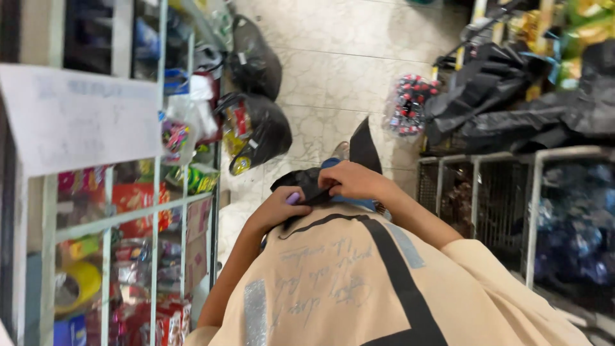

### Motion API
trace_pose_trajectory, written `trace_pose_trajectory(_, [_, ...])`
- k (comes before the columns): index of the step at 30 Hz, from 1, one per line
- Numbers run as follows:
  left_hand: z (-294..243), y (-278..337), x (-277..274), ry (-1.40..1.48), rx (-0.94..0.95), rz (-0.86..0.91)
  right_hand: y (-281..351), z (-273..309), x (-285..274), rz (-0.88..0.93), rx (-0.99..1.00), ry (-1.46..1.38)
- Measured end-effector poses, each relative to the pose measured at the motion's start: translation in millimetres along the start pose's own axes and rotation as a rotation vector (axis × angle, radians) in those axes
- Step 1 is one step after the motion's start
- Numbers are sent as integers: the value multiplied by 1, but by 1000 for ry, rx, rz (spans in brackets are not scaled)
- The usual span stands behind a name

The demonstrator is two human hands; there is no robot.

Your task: Bagging various small grocery items into a black plastic bag and checking receipts in a small store

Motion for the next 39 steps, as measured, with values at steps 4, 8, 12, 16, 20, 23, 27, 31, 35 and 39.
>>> trace_pose_trajectory(4, [1,-10,3,-79,-12,49,-4,-28,14,-37,88,1])
trace_pose_trajectory(8, [1,-17,1,-38,-88,15,-3,-25,5,-64,93,-72])
trace_pose_trajectory(12, [-17,-13,6,74,-168,-22,2,-19,-1,-62,106,-185])
trace_pose_trajectory(16, [-21,-8,-1,206,-193,-29,11,-13,-7,-61,115,-256])
trace_pose_trajectory(20, [-38,-5,2,354,-187,-19,11,-11,-6,-38,81,-320])
trace_pose_trajectory(23, [-29,-5,1,341,-180,-17,9,-10,-4,-25,41,-340])
trace_pose_trajectory(27, [-19,-7,-6,197,-217,-22,8,-2,-6,-3,17,-339])
trace_pose_trajectory(31, [-30,-9,-4,178,-207,5,1,0,-2,7,20,-337])
trace_pose_trajectory(35, [-25,-5,-4,195,-277,18,-3,0,0,35,24,-342])
trace_pose_trajectory(39, [-20,-10,-3,198,-240,24,2,6,-4,57,70,-374])
Point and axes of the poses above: each hand's wrist, its own y-axis away from the middle knuckle, its own x-axis out of the palm, z = x × y, the point moved 7 cm from there along -y, towards the middle knuckle, and after that the axes turned 10 degrees about x, right-handed, at the moved point
